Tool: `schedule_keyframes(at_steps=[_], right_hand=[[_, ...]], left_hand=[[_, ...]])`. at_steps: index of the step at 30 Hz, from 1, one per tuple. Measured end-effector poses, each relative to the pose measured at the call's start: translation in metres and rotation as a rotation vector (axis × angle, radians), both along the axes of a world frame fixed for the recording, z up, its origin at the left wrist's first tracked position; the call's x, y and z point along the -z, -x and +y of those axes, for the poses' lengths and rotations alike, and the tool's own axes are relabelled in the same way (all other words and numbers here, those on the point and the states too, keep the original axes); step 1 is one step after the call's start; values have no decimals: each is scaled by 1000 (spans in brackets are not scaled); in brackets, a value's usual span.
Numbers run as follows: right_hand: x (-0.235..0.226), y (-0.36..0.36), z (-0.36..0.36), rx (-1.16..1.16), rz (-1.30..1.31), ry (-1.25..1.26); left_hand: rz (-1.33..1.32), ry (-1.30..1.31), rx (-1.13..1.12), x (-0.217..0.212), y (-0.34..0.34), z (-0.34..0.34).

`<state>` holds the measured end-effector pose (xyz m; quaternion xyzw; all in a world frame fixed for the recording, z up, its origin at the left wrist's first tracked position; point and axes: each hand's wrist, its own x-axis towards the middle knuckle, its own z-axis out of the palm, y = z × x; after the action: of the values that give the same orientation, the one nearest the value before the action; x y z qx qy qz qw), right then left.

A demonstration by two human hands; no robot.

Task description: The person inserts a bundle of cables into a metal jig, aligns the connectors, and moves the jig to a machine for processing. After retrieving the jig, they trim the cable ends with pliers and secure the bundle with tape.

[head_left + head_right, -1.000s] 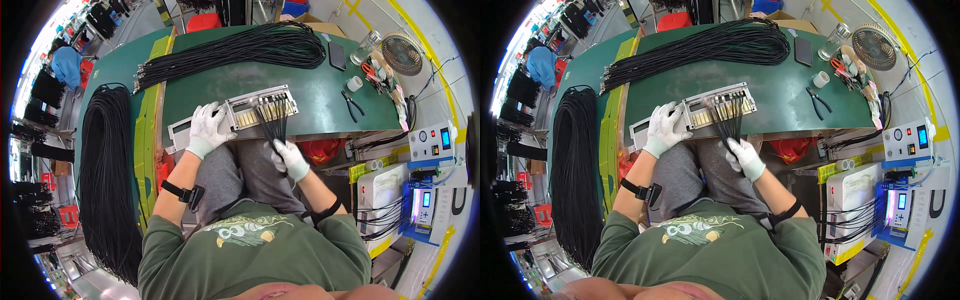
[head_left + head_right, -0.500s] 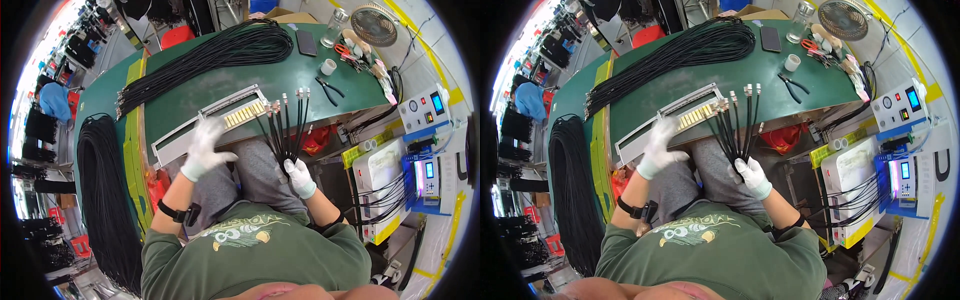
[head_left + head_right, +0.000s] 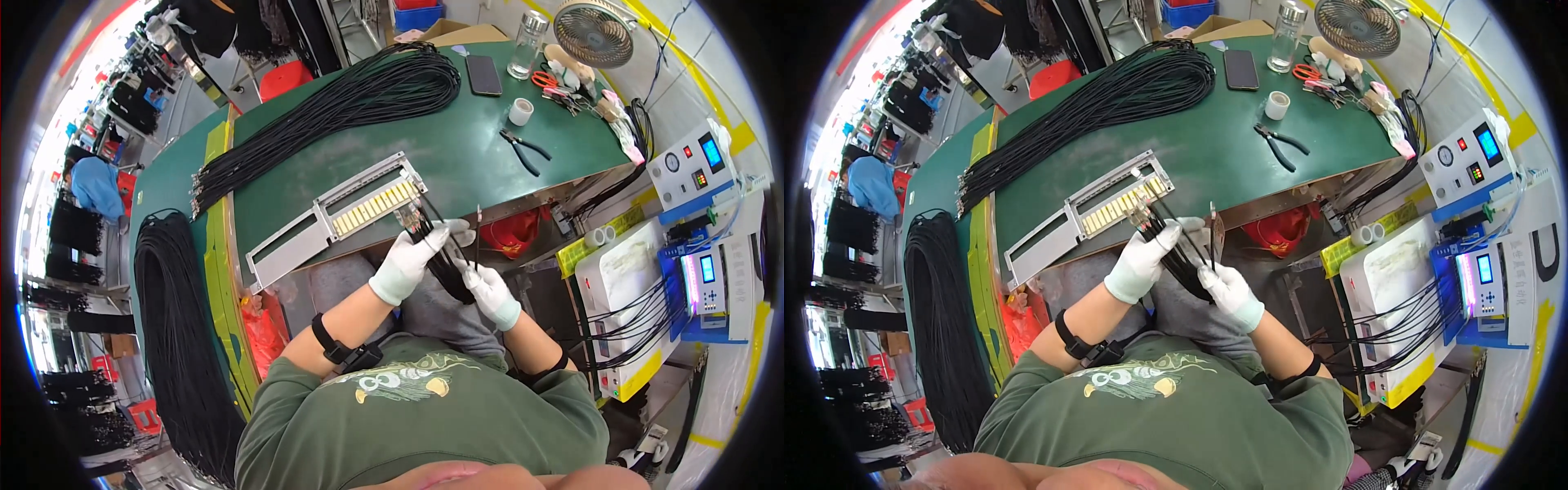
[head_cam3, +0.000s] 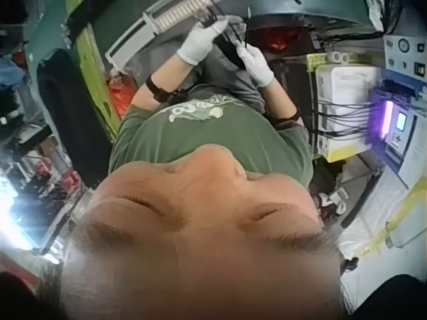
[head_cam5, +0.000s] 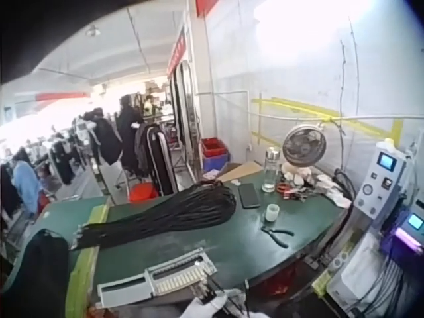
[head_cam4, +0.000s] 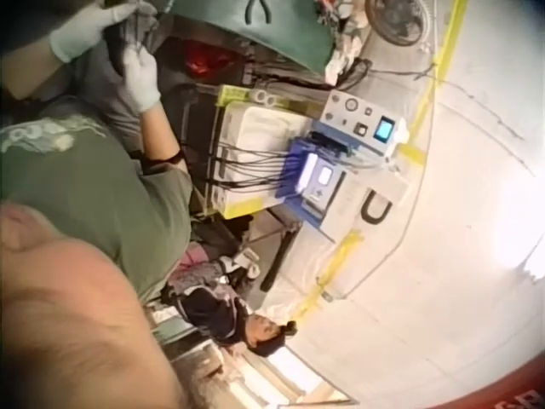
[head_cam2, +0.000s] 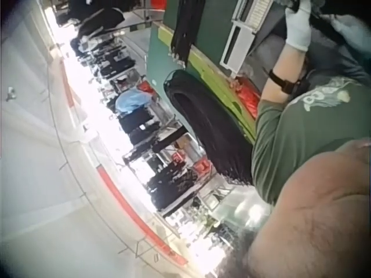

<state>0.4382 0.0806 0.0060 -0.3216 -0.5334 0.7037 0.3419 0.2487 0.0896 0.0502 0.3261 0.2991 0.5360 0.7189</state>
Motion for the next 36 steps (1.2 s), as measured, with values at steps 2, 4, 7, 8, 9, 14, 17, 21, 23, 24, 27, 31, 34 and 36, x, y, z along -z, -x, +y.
schedule_keyframes(at_steps=[2,4,7,8,9,14,17,21,23,24,27,31,34,36], right_hand=[[-1,-1,10,42,-61,-71],[-8,4,16,-8,-196,-181],[-16,7,14,-29,-285,-204],[-17,7,12,-19,-308,-169],[-18,8,9,-10,-333,-133],[-17,5,8,-13,-360,-226],[-22,-3,9,-101,-509,-388],[-21,-6,11,-134,-501,-512],[-23,-5,10,-88,-434,-491],[-25,-4,10,-44,-364,-465],[-46,-1,18,-121,-458,-505],[-69,3,23,-430,-840,-635],[-67,4,19,-550,-959,-672],[-65,6,10,-357,-665,-703]], left_hand=[[115,-64,1,4,-7,-4],[340,-179,-3,7,-9,-10],[228,-132,-71,5,-12,-18],[168,-106,-103,3,-13,-19],[169,-105,-109,2,-13,-20],[8,-95,-314,-6,-12,-18],[-150,-30,-318,-2,-7,-13],[-84,-12,-205,20,7,-13],[7,-60,-143,19,13,-13],[54,-86,-112,17,15,-13],[158,-74,-188,-24,-12,-28],[249,-97,-18,-25,-1,-40],[319,-143,45,-22,2,-46],[412,-196,-44,-21,2,-51]])
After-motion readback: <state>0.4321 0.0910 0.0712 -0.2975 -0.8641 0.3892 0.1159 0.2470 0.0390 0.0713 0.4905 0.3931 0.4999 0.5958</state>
